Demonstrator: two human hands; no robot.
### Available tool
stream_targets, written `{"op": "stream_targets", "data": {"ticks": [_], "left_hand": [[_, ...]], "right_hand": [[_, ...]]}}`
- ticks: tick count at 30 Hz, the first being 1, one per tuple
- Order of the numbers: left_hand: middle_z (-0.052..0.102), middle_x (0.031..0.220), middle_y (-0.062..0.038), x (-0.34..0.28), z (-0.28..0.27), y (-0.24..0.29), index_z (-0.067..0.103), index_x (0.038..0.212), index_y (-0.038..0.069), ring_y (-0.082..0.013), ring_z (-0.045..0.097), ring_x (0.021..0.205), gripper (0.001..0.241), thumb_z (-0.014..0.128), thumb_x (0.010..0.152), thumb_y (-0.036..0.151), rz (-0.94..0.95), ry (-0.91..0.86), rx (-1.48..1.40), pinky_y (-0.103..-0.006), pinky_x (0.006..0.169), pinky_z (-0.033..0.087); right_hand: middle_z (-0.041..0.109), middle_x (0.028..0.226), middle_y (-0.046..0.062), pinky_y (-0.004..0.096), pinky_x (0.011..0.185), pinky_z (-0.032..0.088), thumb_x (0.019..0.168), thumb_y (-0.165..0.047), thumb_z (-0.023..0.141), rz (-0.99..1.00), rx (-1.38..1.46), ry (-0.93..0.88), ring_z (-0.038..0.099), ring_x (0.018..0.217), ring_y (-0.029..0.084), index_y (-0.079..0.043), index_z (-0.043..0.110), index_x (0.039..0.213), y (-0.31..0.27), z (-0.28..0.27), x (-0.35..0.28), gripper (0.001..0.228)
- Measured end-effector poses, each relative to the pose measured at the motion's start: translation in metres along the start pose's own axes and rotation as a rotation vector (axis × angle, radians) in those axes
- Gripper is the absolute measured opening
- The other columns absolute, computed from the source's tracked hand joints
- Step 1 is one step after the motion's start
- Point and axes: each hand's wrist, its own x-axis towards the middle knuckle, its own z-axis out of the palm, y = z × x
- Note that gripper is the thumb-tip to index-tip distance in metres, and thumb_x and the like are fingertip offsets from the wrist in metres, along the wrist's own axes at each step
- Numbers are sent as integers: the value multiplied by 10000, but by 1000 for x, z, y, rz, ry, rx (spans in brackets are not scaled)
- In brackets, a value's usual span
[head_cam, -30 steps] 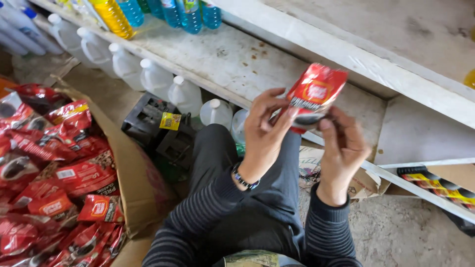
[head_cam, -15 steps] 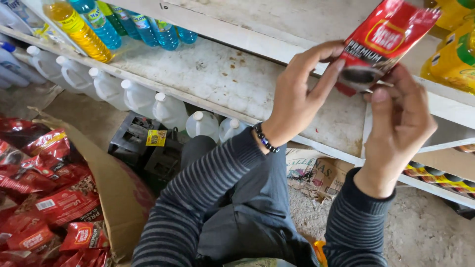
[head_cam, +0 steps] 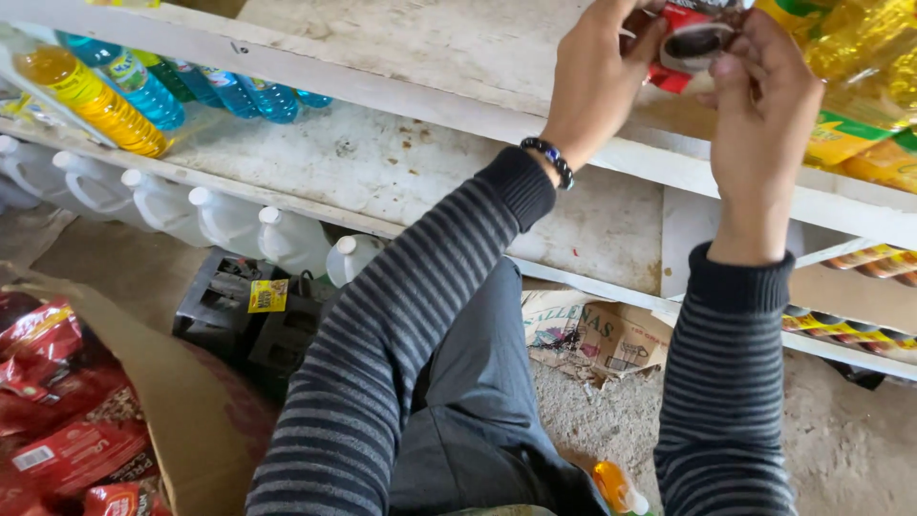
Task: Stocking small coffee sachets from a cardboard box onto a grocery store shelf.
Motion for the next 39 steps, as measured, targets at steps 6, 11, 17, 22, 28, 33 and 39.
{"op": "stream_targets", "data": {"ticks": [6,11,17,22,28,33,39], "left_hand": [[735,1004,-69,26,41,-37,629,1179,94,-197,744,803,207,655,997,189,32,5,11,-333,748,610],[758,828,-108,44,68,-66,652,1108,57,-215,723,595,199,532,976,145,-264,-237,74,-364,580,597],[753,782,-127,60,84,-68,679,1026,13,-243,737,611,198,520,932,85,-191,-172,-56,-379,598,588],[738,733,-160,83,114,-98,702,921,-16,-321,727,692,400,435,1036,258,-300,-71,-48,-435,688,559],[738,991,-205,99,166,-172,651,1052,-2,-393,677,943,428,346,1073,298,-19,-69,245,-469,814,534],[713,1181,-292,104,150,-135,594,1348,-81,-426,670,1080,771,263,1084,564,-249,-43,-47,-447,961,499],[735,1207,-286,104,134,-114,647,1297,-70,-393,705,1129,1012,263,922,788,-596,-152,-293,-420,1019,482]], "right_hand": [[680,1209,12,221,809,551,1136,81,499,-31,-3,-29,644,1018,62,-16,592,1439,76,-9,35,331],[689,1245,5,210,811,489,1124,93,431,41,41,-61,606,1023,64,-38,551,1422,135,-6,64,347],[674,1270,26,221,704,481,1047,85,445,208,228,-15,606,954,88,-105,417,1504,151,12,99,495],[683,1110,77,367,527,449,910,74,388,457,235,88,626,761,218,-89,516,1339,155,19,136,477],[716,1253,146,377,854,540,989,6,450,330,129,188,661,1047,233,-62,572,1434,225,20,180,466],[571,1465,169,343,1052,502,952,-1,507,231,119,189,629,1262,274,-74,268,1603,236,24,184,697],[465,1577,237,365,1166,380,968,33,575,136,-105,204,492,1417,334,-28,238,1634,241,24,173,748]]}}
